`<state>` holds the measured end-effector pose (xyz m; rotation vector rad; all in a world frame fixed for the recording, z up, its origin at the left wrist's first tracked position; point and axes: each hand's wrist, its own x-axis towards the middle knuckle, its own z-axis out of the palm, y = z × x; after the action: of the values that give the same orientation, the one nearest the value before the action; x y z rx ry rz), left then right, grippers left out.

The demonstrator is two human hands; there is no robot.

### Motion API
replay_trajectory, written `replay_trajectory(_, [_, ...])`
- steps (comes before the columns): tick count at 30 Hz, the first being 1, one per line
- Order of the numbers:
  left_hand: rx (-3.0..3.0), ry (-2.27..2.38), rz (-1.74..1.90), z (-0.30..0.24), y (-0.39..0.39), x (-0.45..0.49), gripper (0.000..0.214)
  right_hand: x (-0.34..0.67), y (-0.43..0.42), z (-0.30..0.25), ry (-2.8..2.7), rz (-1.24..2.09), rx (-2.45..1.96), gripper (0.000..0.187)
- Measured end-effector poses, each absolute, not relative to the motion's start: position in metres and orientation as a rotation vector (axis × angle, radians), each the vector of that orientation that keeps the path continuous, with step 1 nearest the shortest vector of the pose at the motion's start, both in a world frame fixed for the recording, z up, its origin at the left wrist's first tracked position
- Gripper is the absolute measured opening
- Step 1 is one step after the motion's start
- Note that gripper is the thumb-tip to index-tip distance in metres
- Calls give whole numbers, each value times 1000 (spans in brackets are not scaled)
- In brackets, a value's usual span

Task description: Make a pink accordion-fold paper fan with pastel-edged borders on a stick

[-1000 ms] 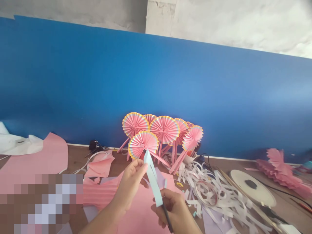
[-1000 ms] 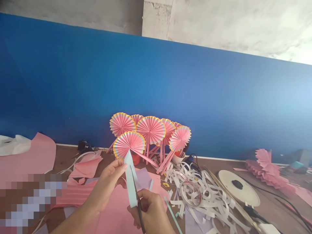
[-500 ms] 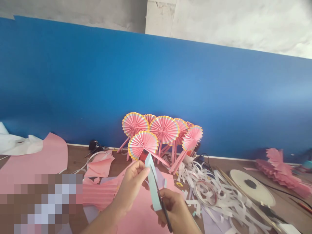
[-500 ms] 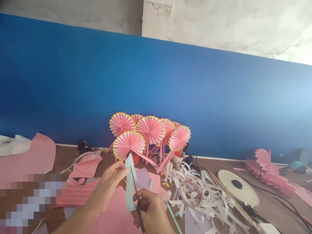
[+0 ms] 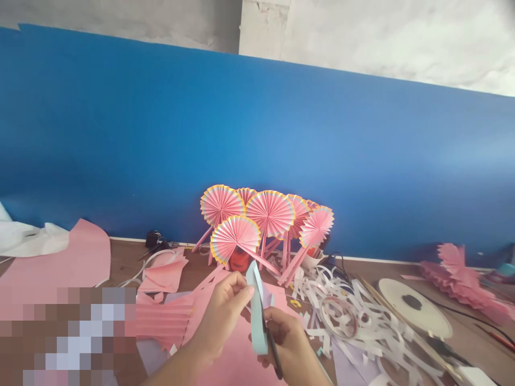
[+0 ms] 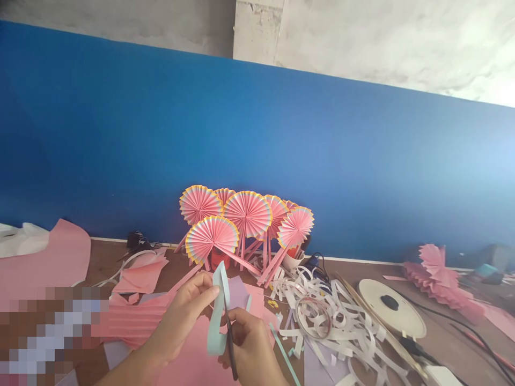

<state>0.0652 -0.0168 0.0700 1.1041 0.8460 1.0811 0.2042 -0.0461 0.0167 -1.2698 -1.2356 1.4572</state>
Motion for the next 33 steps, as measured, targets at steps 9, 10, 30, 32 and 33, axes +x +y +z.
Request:
replay_trajectory(9, [1072,870,1139,76,-18,63,24,204,-48,25,-1243,1553,-1276,24])
replay_trajectory(10, [1073,877,1160,76,-17,62,24,204,-48,26,-1249,1550,-1284,23])
replay_trajectory(30, [1005,755,1083,73,-17,61,25,199,-48,27,-1287,1477,-1285,18])
replay_trajectory(32, [1003,754,1086,73,-17,61,25,199,-48,27,-1270,1486,-1285,18])
replay_trajectory(33, [1003,750,1088,73,-17,61,25,199,-48,27,-1265,1490,-1283,18])
